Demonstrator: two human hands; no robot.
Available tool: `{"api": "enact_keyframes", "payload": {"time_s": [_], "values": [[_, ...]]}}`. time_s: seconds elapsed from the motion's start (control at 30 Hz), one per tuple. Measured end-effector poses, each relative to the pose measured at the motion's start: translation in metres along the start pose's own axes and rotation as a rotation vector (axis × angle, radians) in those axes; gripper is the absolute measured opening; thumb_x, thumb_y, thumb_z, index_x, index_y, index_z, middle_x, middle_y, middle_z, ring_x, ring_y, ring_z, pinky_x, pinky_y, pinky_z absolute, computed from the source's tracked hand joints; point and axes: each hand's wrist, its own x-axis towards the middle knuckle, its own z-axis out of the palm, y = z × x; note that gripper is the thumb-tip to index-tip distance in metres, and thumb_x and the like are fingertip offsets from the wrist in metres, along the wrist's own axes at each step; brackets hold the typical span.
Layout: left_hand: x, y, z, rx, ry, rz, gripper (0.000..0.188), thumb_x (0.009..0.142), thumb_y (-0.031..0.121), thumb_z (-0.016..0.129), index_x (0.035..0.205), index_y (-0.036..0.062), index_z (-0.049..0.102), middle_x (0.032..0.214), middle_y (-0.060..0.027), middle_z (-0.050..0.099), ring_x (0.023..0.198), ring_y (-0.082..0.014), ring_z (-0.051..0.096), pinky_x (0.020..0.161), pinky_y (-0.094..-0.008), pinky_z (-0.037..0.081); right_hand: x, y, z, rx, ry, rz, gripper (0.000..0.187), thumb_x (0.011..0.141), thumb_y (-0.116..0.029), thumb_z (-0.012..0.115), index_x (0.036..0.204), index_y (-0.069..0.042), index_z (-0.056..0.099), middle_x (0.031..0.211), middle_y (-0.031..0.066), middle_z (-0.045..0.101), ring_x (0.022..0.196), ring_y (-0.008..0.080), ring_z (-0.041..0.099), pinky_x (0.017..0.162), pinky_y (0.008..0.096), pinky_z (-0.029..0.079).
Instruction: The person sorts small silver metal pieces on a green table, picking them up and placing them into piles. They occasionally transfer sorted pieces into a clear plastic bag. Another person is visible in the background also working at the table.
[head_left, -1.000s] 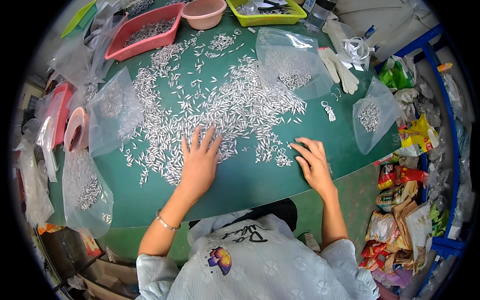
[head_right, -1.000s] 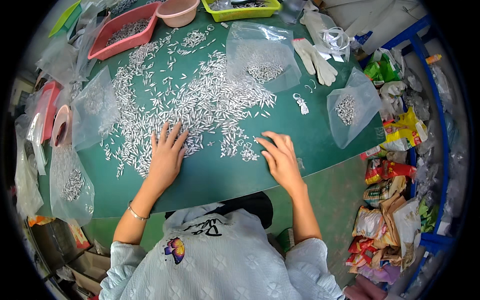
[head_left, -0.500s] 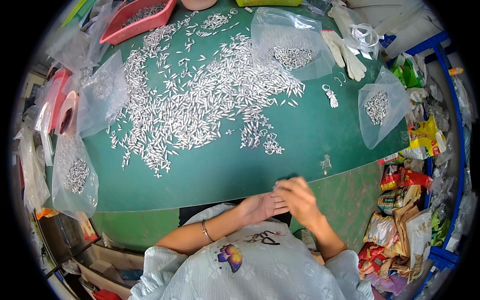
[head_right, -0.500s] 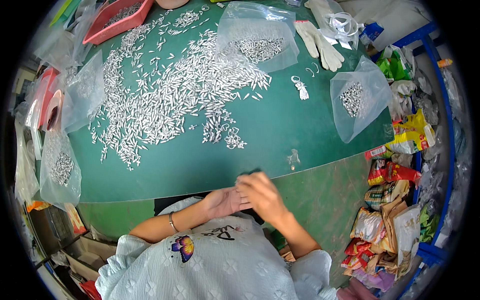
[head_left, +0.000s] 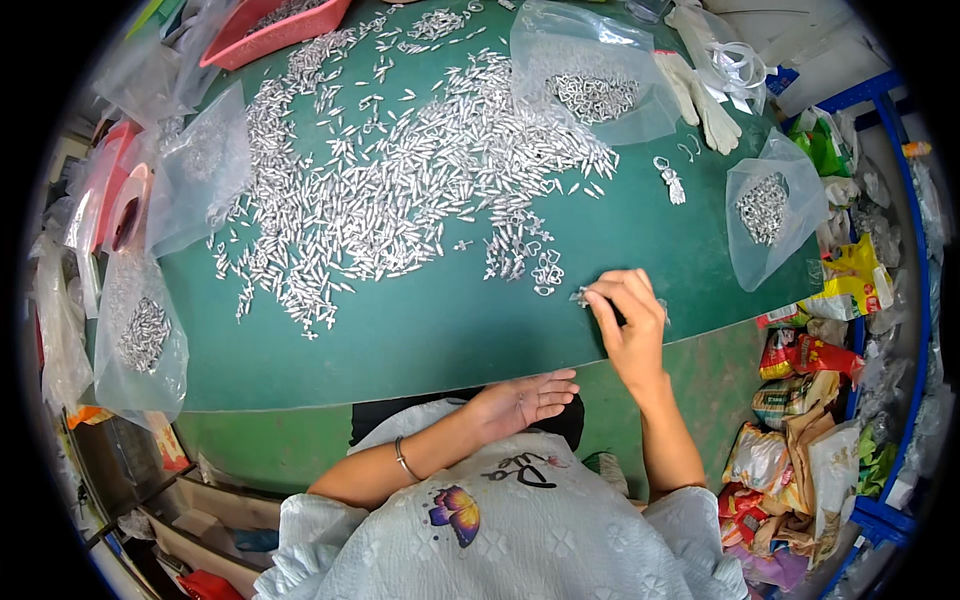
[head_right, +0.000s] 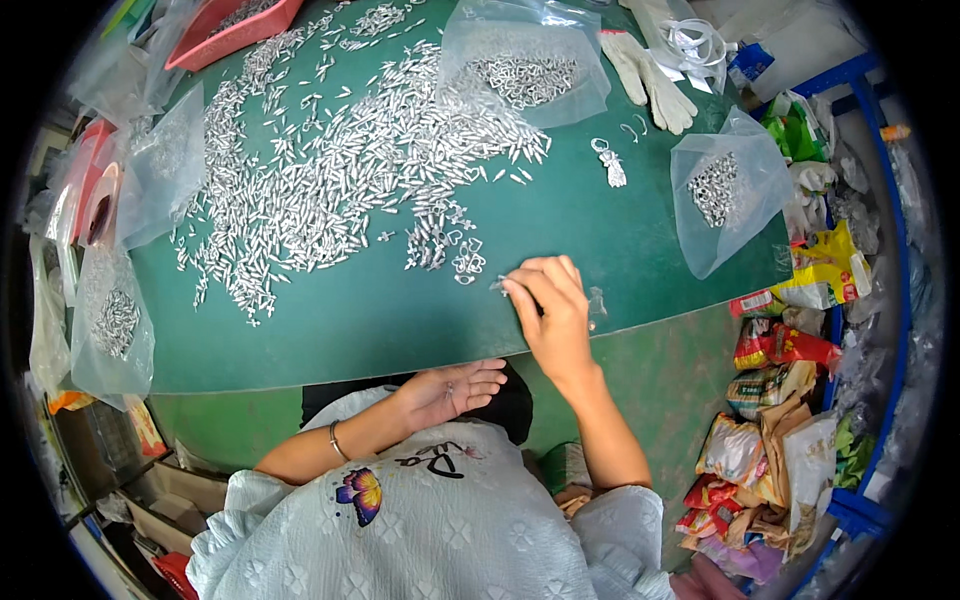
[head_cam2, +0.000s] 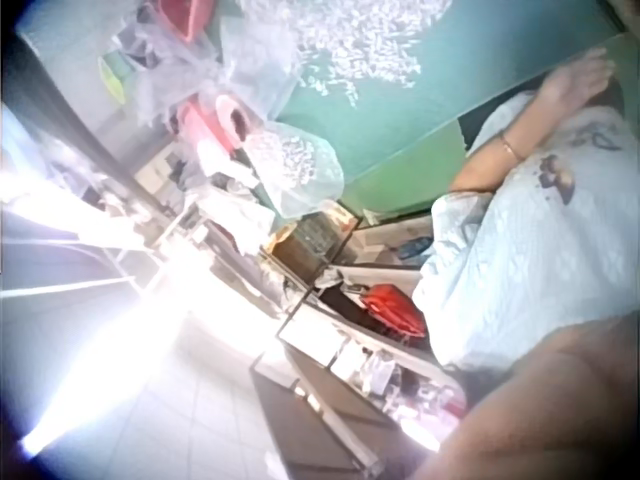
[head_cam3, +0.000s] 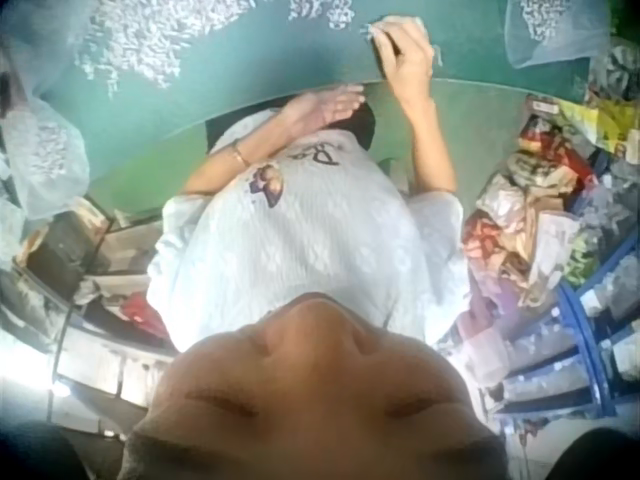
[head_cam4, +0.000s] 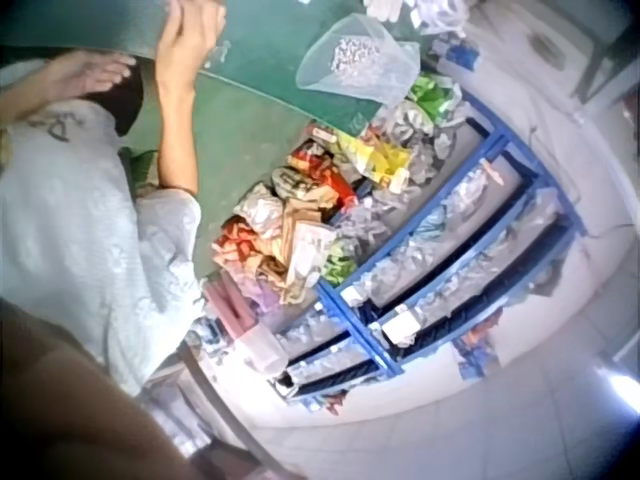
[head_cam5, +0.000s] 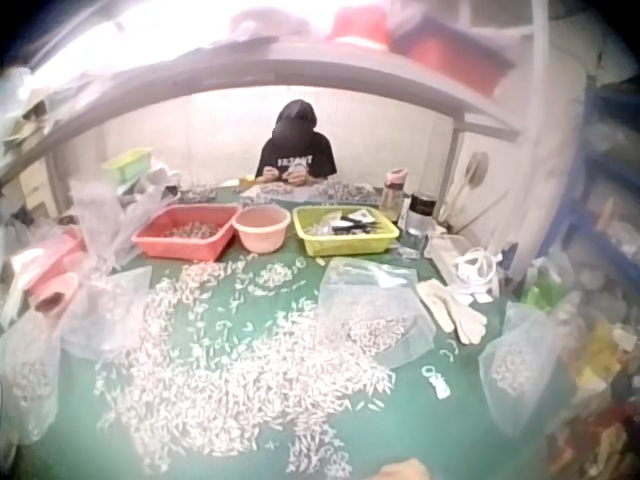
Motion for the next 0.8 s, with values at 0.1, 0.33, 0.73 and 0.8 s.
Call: {"api": "enact_keyframes", "payload": {"time_s": [0.1,0.33,0.73,0.8], "values": [[-0.002,0.002,0.003,0.009,-0.001,-0.021,0.039,0.102,0.022,0.048,0.132,-0.0033,0.049,0.116,-0.0117,0.063,0.103,-0.0182,0.063,0.091,-0.0304,0.052,0.008,0.003,-0.002,-0.047,0.037,0.045,0.008,0.080,-0.003,0.071,0.086,-0.001,0.067,0.084,0.0103,0.063,0.081,0.0274,0.057,0.074,0.0371,0.043],[-0.002,0.008,0.004,-0.009,-0.024,-0.036,0.038,0.102,0.021,0.047,0.131,-0.0040,0.050,0.115,-0.0131,0.063,0.102,-0.0197,0.064,0.092,-0.0313,0.052,0.018,0.026,-0.012,-0.081,0.115,0.181,0.006,0.080,-0.006,0.072,0.085,-0.002,0.072,0.084,0.0082,0.065,0.082,0.0244,0.057,0.076,0.0360,0.041],[0.013,0.009,0.004,-0.303,-0.268,-0.112,0.056,0.103,0.033,0.035,0.142,-0.0077,0.034,0.138,-0.0249,0.048,0.128,-0.0314,0.050,0.108,-0.0404,0.042,-0.006,-0.005,-0.006,-0.121,-0.118,0.023,0.025,0.080,-0.007,0.071,0.102,0.001,0.064,0.093,0.0131,0.058,0.090,0.0307,0.058,0.075,0.0404,0.048],[0.015,0.008,0.006,-0.375,-0.228,-0.096,0.057,0.103,0.034,0.034,0.141,-0.0082,0.035,0.139,-0.0255,0.047,0.128,-0.0326,0.050,0.109,-0.0419,0.042,-0.024,-0.007,-0.002,-0.058,-0.154,-0.044,0.024,0.079,-0.005,0.071,0.102,0.001,0.064,0.093,0.0128,0.057,0.088,0.0306,0.058,0.073,0.0400,0.048]]}}
